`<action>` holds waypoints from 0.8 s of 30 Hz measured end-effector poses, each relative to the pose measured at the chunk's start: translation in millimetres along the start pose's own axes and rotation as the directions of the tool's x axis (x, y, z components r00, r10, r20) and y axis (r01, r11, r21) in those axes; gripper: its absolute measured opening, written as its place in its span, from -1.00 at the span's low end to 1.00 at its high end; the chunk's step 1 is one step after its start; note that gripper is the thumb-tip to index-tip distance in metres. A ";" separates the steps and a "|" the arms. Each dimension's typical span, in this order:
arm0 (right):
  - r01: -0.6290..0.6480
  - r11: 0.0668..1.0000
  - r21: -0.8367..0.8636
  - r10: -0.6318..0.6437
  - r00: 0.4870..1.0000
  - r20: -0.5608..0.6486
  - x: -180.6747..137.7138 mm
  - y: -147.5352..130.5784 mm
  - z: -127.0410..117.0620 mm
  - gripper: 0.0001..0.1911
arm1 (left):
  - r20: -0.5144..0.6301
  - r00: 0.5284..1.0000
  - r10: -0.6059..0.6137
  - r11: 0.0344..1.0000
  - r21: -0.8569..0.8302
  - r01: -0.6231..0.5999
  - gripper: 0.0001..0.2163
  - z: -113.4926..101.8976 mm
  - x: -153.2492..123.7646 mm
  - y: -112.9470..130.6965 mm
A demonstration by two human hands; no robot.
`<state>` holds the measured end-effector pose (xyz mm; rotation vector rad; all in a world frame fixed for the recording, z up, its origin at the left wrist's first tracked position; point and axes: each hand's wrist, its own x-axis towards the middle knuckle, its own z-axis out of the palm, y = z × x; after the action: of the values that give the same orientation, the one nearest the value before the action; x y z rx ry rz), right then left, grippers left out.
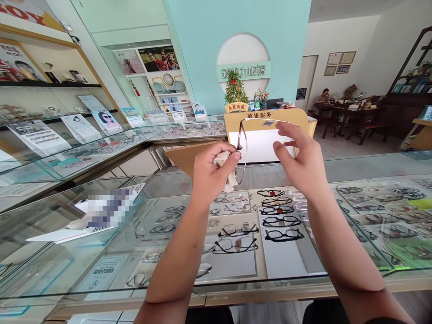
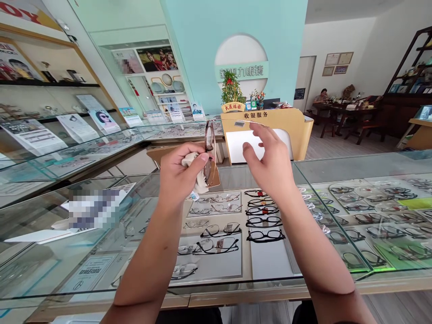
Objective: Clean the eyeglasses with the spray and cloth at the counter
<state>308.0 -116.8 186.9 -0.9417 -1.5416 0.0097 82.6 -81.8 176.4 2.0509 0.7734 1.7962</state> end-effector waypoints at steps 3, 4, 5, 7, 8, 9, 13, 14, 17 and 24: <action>-0.027 0.996 0.086 0.025 0.999 0.035 -1.0 -2.7 3.4 -0.61 | -0.046 0.999 -0.020 0.999 -0.037 0.018 -0.88 -0.3 1.6 -5.3; -0.044 0.993 0.113 0.038 0.998 0.053 -2.3 -4.6 5.7 -0.68 | -0.071 0.997 -0.035 0.998 -0.051 0.031 -0.88 0.4 1.8 -6.7; -0.058 0.989 0.136 0.049 0.996 0.070 -3.8 -6.7 8.4 -0.76 | -0.091 0.994 -0.052 0.997 -0.064 0.046 -0.88 1.5 1.9 -7.5; -0.070 0.982 0.176 0.054 0.994 0.094 -6.9 -10.3 14.2 -0.89 | -0.115 0.990 -0.080 0.994 -0.083 0.071 -0.87 4.5 1.4 -7.2; -0.068 0.978 0.199 0.048 0.993 0.104 -8.2 -11.7 16.9 -0.91 | -0.116 0.990 -0.084 0.994 -0.085 0.075 -0.87 6.3 0.8 -6.2; -0.065 0.972 0.224 0.039 0.992 0.117 -9.2 -12.7 19.3 -0.91 | -0.113 0.990 -0.081 0.994 -0.084 0.072 -0.87 8.0 0.2 -4.9; -0.110 0.943 0.314 0.055 0.982 0.179 -10.5 -13.6 24.3 -0.90 | -0.094 0.995 -0.034 0.997 -0.066 0.028 -0.86 13.3 -2.3 0.0; -0.124 0.936 0.330 0.063 0.980 0.190 -10.4 -13.4 24.7 -0.90 | -0.091 0.995 -0.027 0.998 -0.062 0.021 -0.86 14.0 -2.7 0.7; -0.145 0.923 0.358 0.067 0.973 0.221 -10.2 -12.2 25.4 -0.88 | -0.085 0.996 -0.020 0.999 -0.037 0.017 -0.86 15.5 -3.8 1.6; -0.134 0.938 0.319 0.064 0.973 0.221 -14.9 -15.9 28.1 -0.84 | -0.028 0.999 0.022 0.999 0.046 -0.021 -0.90 20.0 -6.0 3.1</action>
<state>274.4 -121.6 176.1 -0.7635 -1.6176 0.4415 102.4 -85.4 170.0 2.0736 0.8109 1.8398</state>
